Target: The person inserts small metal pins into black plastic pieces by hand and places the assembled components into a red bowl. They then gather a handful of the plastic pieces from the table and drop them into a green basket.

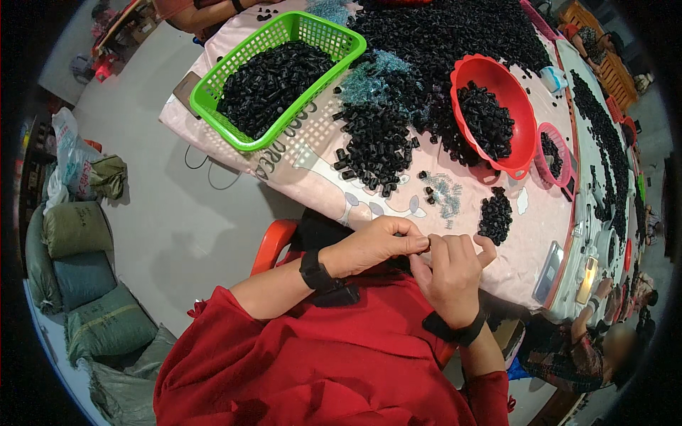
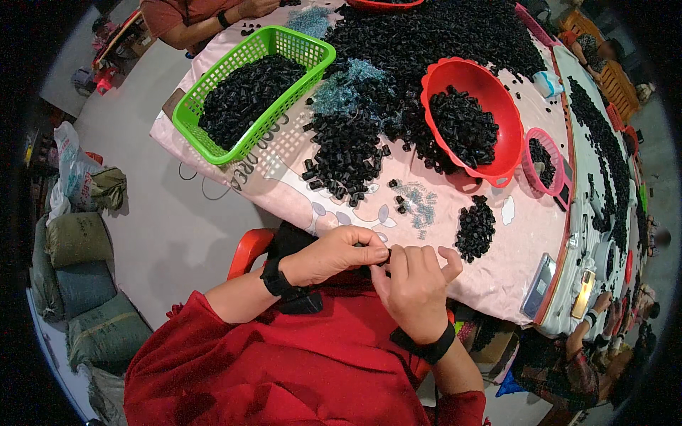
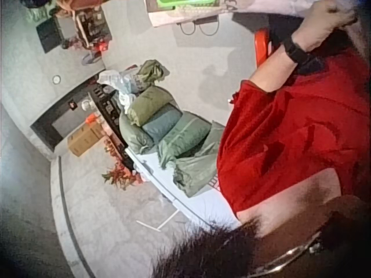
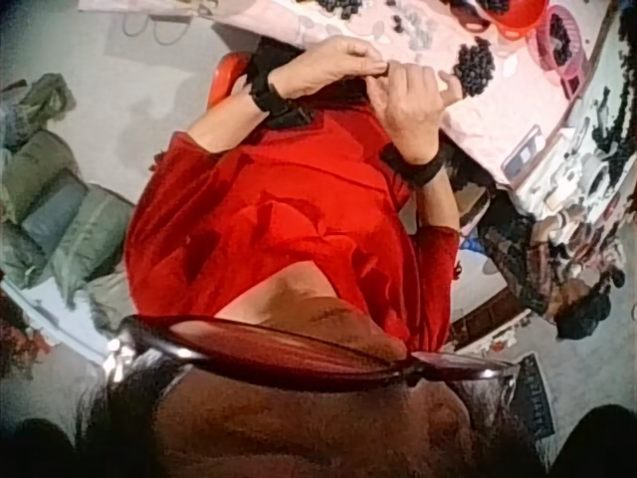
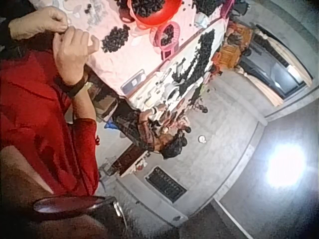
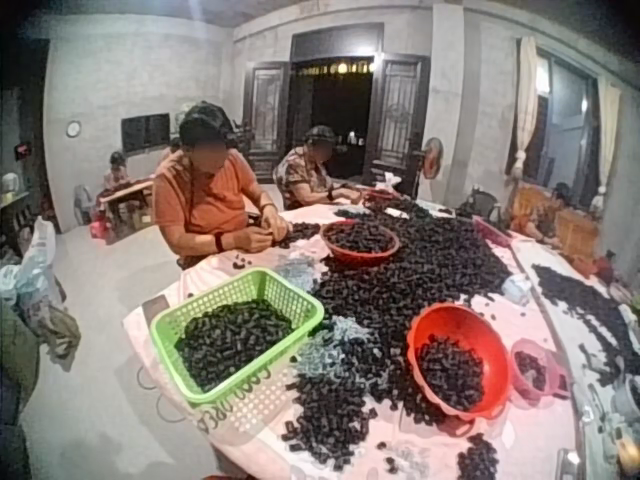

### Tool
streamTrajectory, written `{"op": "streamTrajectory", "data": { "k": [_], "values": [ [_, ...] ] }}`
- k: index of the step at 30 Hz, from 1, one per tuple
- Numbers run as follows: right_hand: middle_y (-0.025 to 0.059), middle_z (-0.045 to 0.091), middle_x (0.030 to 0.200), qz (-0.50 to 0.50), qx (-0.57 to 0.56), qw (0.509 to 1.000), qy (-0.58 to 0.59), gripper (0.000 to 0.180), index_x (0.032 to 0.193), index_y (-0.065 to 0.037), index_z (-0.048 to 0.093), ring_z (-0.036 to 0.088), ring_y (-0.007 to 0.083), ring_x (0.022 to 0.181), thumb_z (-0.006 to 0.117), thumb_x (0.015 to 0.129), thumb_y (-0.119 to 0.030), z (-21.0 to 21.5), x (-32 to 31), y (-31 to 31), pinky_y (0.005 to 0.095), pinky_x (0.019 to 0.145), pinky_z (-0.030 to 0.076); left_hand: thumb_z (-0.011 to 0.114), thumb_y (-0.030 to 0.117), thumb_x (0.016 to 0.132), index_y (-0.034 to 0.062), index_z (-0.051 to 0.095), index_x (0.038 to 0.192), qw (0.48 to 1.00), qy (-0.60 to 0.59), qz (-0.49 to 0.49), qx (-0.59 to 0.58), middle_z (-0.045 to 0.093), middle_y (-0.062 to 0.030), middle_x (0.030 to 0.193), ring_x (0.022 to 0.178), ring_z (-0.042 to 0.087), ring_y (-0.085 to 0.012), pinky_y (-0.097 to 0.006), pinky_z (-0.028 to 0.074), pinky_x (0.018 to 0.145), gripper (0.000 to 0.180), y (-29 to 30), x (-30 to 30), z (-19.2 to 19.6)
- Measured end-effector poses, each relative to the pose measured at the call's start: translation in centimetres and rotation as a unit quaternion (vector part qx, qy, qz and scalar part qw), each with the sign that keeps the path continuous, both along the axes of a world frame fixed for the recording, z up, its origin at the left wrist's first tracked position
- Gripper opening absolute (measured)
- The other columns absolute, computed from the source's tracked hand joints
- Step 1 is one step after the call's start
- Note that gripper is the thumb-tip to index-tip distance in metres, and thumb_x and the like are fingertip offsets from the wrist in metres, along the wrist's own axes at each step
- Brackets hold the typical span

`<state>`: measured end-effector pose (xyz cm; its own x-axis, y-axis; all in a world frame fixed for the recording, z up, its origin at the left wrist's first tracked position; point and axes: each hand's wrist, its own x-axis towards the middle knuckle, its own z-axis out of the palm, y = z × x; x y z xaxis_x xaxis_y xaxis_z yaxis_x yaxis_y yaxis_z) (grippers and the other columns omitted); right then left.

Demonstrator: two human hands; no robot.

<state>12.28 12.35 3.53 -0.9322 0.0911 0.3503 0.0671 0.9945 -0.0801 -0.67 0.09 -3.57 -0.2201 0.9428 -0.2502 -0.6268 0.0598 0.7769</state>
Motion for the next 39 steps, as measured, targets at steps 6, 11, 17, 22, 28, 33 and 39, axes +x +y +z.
{"op": "streamTrajectory", "data": {
  "k": [6, 11, 17, 22, 28, 33, 39],
  "values": [
    [0.0036, 0.052, 0.075, 0.025, -0.008, 1.0, 0.005, 0.021, 0.083, -0.01, 0.058, 0.055, 0.0207, 0.073, 0.076, 0.077, -0.018, -0.6, 0.4, 0.3, 0.0451, 0.094, 0.032, 0.068, 0.03, 0.099, 0.0052, 0.072, 0.097, 0.994, 0.001, -0.069, -0.084, 0.066, 0.0053, 0.088, 0.072, 0.049, 0.0, -0.018, 0.038, 0.061, 0.025, -0.1, -0.3, -0.8],
    [0.0042, 0.051, 0.074, 0.072, -0.016, 0.997, 0.007, 0.022, 0.082, -0.009, 0.057, 0.054, 0.0217, 0.071, 0.077, 0.077, -0.019, -0.9, 1.0, 0.1, 0.0449, 0.092, 0.033, 0.068, 0.033, 0.099, 0.0065, 0.073, 0.096, 0.993, -0.055, -0.091, -0.048, 0.065, 0.0066, 0.081, 0.064, 0.046, 0.0004, -0.017, 0.033, 0.055, 0.027, -0.3, 0.0, -0.8],
    [0.0045, 0.055, 0.081, 0.05, -0.101, 0.994, -0.004, 0.022, 0.094, -0.006, 0.062, 0.057, 0.0225, 0.079, 0.075, 0.082, -0.019, -0.4, 0.2, 1.7, 0.0441, 0.093, 0.032, 0.065, 0.033, 0.101, 0.0079, 0.07, 0.091, 0.995, -0.046, -0.076, -0.051, 0.064, 0.0045, 0.08, 0.06, 0.044, 0.0006, -0.017, 0.029, 0.048, 0.028, -0.1, -0.5, 0.0],
    [0.006, 0.061, 0.09, -0.057, -0.061, 0.995, 0.052, 0.022, 0.106, -0.005, 0.064, 0.059, 0.0236, 0.091, 0.072, 0.086, -0.012, -3.7, -1.2, 5.7, 0.0413, 0.094, 0.032, 0.061, 0.029, 0.103, 0.0069, 0.066, 0.102, 0.996, -0.076, -0.015, -0.054, 0.063, 0.0005, 0.086, 0.061, 0.046, -0.0009, -0.016, 0.031, 0.044, 0.022, 0.1, -1.1, 0.7],
    [0.004, 0.061, 0.087, -0.059, -0.011, 0.997, 0.041, 0.014, 0.094, -0.009, 0.064, 0.058, 0.0225, 0.086, 0.073, 0.083, -0.008, -5.3, -3.2, 5.9, 0.0394, 0.088, 0.033, 0.056, 0.025, 0.106, 0.0074, 0.065, 0.122, 0.994, -0.097, -0.003, -0.05, 0.058, 0.0019, 0.092, 0.066, 0.046, -0.0003, -0.014, 0.033, 0.05, 0.026, -0.1, -1.7, -0.1],
    [0.004, 0.058, 0.083, -0.062, -0.029, 0.996, 0.055, 0.013, 0.09, -0.01, 0.062, 0.057, 0.0232, 0.084, 0.073, 0.084, -0.011, -5.2, -3.2, 5.8, 0.0417, 0.087, 0.033, 0.055, 0.03, 0.106, 0.0076, 0.063, 0.128, 0.994, -0.096, 0.015, -0.042, 0.054, 0.0022, 0.093, 0.068, 0.045, -0.0015, -0.014, 0.034, 0.053, 0.032, -0.2, -1.6, 0.6],
    [0.0033, 0.061, 0.085, -0.055, -0.034, 0.997, 0.05, 0.015, 0.091, -0.01, 0.061, 0.059, 0.0231, 0.085, 0.073, 0.083, -0.011, -4.1, -2.5, 5.6, 0.041, 0.088, 0.033, 0.056, 0.036, 0.105, 0.0006, 0.061, 0.124, 0.99, -0.142, 0.012, 0.004, 0.053, 0.0002, 0.092, 0.069, 0.045, -0.004, -0.016, 0.037, 0.053, 0.041, -0.2, -1.5, -0.7]
  ]
}}
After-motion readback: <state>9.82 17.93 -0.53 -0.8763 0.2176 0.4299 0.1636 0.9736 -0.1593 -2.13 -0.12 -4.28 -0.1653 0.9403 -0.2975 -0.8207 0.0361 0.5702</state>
